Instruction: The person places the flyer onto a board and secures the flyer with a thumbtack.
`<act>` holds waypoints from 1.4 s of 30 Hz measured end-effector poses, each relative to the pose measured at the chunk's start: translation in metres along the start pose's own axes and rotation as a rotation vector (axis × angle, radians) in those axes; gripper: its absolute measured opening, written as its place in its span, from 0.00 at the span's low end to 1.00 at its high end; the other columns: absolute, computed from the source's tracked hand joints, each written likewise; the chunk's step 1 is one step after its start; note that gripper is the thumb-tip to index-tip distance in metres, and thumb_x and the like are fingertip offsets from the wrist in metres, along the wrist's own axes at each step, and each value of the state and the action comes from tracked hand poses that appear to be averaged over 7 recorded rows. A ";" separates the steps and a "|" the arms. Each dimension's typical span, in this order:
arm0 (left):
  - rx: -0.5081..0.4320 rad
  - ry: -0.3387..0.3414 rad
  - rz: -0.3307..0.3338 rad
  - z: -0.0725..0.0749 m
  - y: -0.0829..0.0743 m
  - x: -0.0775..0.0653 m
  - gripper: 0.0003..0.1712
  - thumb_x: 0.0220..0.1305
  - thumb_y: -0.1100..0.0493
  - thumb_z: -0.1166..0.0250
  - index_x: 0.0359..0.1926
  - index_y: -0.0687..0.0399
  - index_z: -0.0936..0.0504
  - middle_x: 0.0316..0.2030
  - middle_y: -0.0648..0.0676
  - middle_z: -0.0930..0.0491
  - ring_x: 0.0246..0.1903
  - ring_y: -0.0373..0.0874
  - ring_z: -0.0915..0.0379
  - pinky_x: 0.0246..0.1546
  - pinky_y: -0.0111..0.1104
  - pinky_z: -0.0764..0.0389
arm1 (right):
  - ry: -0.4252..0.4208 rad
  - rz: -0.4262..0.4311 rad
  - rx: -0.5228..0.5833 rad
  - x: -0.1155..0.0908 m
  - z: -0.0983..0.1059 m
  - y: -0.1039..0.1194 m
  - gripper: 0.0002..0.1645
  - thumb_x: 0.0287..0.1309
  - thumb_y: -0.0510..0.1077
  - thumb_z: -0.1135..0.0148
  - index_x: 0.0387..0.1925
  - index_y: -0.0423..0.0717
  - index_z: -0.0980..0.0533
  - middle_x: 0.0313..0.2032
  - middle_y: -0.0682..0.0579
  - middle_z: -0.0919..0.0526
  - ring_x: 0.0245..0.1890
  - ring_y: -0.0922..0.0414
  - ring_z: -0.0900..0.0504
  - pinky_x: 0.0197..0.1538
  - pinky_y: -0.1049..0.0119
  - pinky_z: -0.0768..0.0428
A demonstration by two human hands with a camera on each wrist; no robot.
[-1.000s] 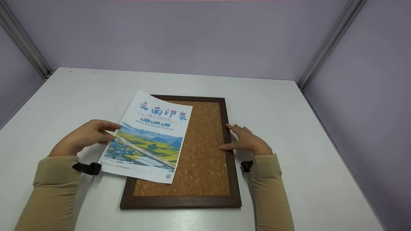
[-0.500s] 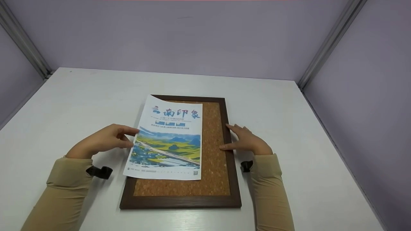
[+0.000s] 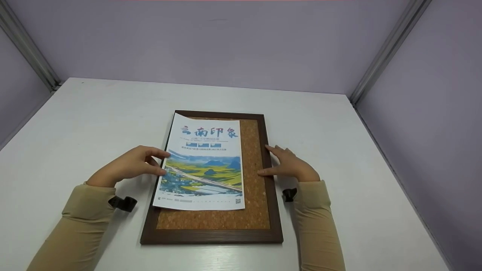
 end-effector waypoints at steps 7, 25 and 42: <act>0.015 -0.014 -0.012 -0.004 0.001 0.003 0.32 0.59 0.60 0.27 0.64 0.60 0.24 0.57 0.62 0.24 0.50 0.52 0.23 0.47 0.41 0.22 | 0.007 -0.007 0.000 0.004 -0.001 0.006 0.67 0.51 0.71 0.32 0.79 0.48 0.55 0.78 0.36 0.58 0.76 0.31 0.64 0.71 0.30 0.56; 0.009 0.000 -0.085 -0.005 0.005 -0.001 0.32 0.58 0.62 0.28 0.63 0.62 0.25 0.53 0.61 0.20 0.51 0.53 0.24 0.52 0.45 0.22 | 0.013 0.001 -0.020 0.013 -0.002 0.022 0.66 0.51 0.71 0.32 0.79 0.49 0.54 0.78 0.36 0.57 0.76 0.31 0.65 0.71 0.30 0.57; 0.009 -0.005 -0.071 -0.007 0.013 0.003 0.31 0.59 0.61 0.27 0.63 0.58 0.24 0.53 0.58 0.20 0.53 0.52 0.24 0.54 0.45 0.22 | 0.021 0.003 -0.008 0.017 -0.004 0.034 0.66 0.52 0.70 0.32 0.79 0.49 0.55 0.78 0.36 0.58 0.76 0.32 0.65 0.71 0.30 0.56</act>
Point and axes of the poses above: each hand's wrist, its own x-axis towards the middle knuckle, its own z-axis out of the back of the hand, y = z × x, the point moved 2 cm from there along x, towards the middle knuckle
